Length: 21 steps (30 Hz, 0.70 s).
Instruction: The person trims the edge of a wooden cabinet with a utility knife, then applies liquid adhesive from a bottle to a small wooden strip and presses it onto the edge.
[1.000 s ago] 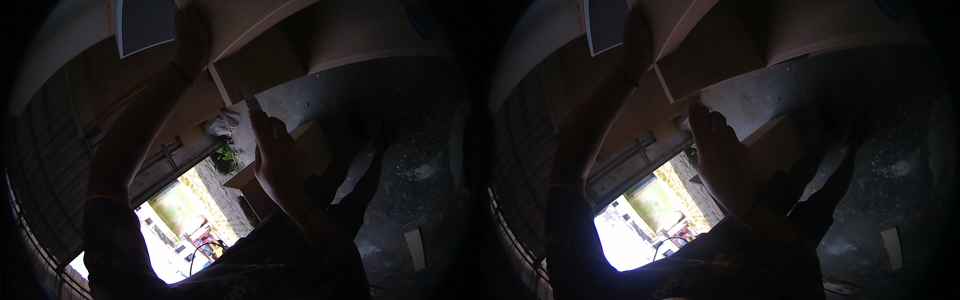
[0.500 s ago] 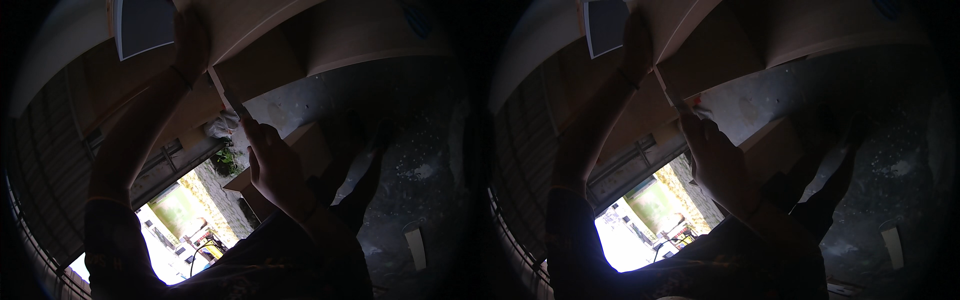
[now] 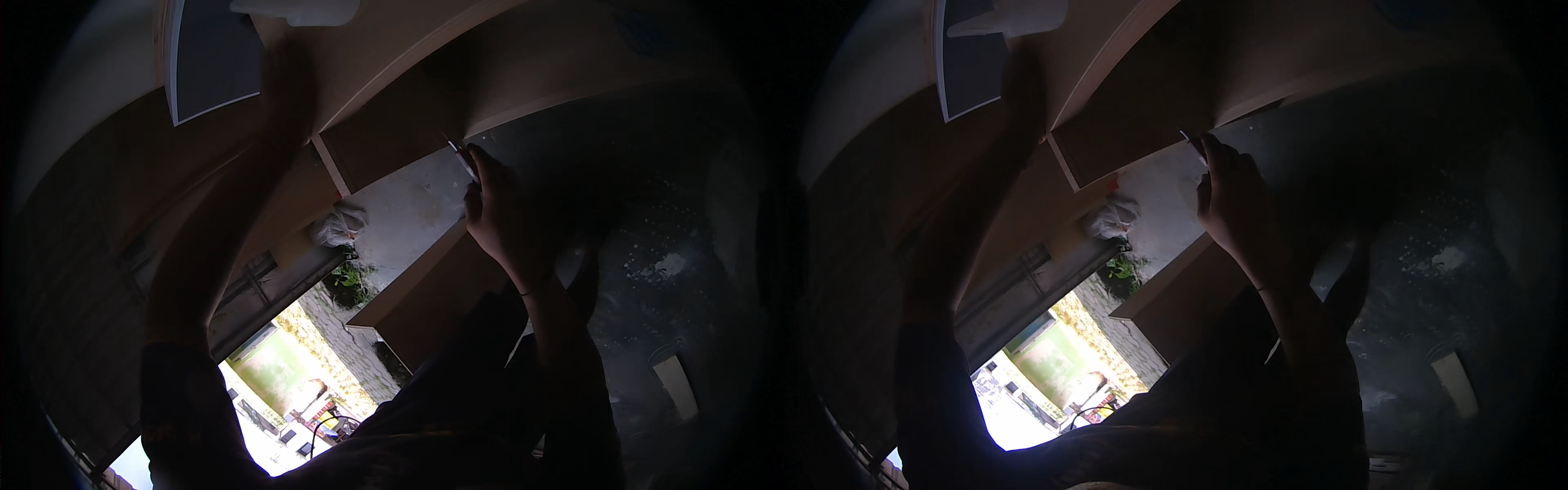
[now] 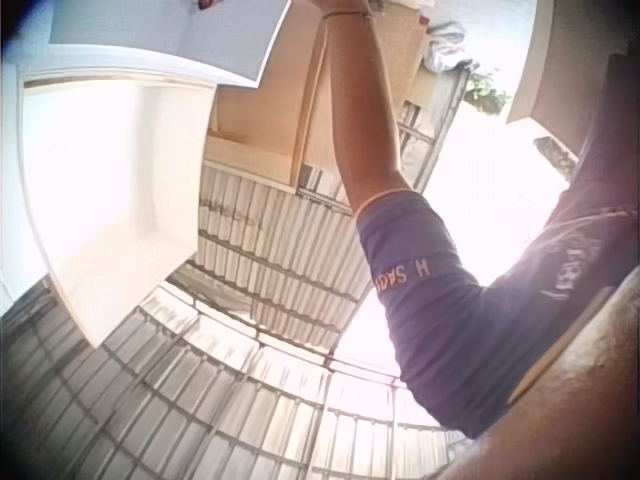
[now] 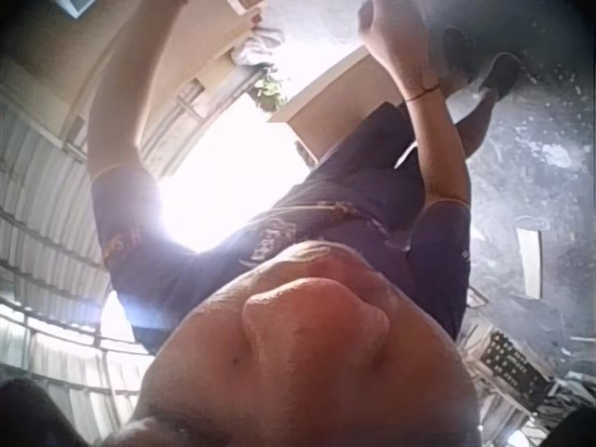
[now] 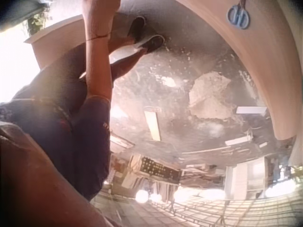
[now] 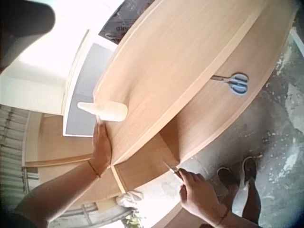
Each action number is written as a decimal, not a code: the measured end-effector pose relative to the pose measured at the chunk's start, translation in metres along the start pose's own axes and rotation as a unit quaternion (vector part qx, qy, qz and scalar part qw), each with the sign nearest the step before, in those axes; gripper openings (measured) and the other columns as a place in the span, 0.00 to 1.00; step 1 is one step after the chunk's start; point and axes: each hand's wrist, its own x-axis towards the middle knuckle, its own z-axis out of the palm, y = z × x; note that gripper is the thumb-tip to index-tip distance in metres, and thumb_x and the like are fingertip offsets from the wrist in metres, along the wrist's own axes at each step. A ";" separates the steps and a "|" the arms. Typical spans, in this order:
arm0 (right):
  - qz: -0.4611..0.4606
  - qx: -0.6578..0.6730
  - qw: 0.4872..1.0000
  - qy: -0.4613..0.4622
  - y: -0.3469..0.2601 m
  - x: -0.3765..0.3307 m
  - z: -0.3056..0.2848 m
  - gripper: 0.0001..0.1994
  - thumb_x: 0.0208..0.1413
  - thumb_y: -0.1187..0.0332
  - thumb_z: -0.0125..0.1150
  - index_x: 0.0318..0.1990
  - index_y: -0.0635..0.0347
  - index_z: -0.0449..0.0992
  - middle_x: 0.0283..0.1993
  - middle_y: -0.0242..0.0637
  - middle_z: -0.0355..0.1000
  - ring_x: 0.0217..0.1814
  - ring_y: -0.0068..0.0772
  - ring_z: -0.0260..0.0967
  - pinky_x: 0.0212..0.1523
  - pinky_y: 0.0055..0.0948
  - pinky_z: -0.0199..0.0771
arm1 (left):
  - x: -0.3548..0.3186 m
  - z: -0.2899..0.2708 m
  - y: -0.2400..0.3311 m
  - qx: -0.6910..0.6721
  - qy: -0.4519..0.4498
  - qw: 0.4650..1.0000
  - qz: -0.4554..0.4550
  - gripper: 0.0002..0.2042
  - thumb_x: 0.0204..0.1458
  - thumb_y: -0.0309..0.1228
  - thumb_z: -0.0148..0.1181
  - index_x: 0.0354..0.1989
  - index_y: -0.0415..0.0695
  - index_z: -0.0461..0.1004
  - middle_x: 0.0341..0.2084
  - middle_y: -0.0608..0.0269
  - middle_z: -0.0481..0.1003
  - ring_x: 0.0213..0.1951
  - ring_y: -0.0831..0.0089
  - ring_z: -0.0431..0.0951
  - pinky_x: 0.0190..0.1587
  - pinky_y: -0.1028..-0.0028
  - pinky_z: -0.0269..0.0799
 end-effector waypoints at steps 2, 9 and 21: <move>-0.064 -0.054 0.995 0.050 0.023 0.026 0.007 0.25 0.52 0.74 0.57 0.60 0.56 0.63 0.44 0.44 0.70 0.44 0.46 0.70 0.46 0.42 0.74 | -0.031 -0.031 -0.088 -0.494 0.006 0.856 -0.153 0.25 0.66 0.40 0.41 0.67 0.39 0.52 0.60 0.54 0.62 0.62 0.64 0.62 0.66 0.70 0.54; -0.153 -0.282 0.946 0.040 0.092 0.127 -0.046 0.19 0.53 0.78 0.52 0.53 0.54 0.71 0.44 0.42 0.70 0.47 0.47 0.70 0.46 0.44 0.71 | 0.025 0.001 0.062 -0.223 0.058 0.942 -0.244 0.20 0.68 0.41 0.38 0.60 0.40 0.59 0.50 0.59 0.65 0.49 0.74 0.65 0.54 0.72 0.62; -0.300 -0.349 0.881 0.109 0.122 0.184 -0.062 0.23 0.48 0.72 0.59 0.55 0.52 0.71 0.52 0.38 0.67 0.58 0.43 0.61 0.54 0.50 0.61 | 0.041 0.000 0.095 0.085 0.117 0.976 -0.165 0.16 0.63 0.31 0.40 0.53 0.33 0.65 0.48 0.36 0.68 0.52 0.44 0.69 0.54 0.60 0.68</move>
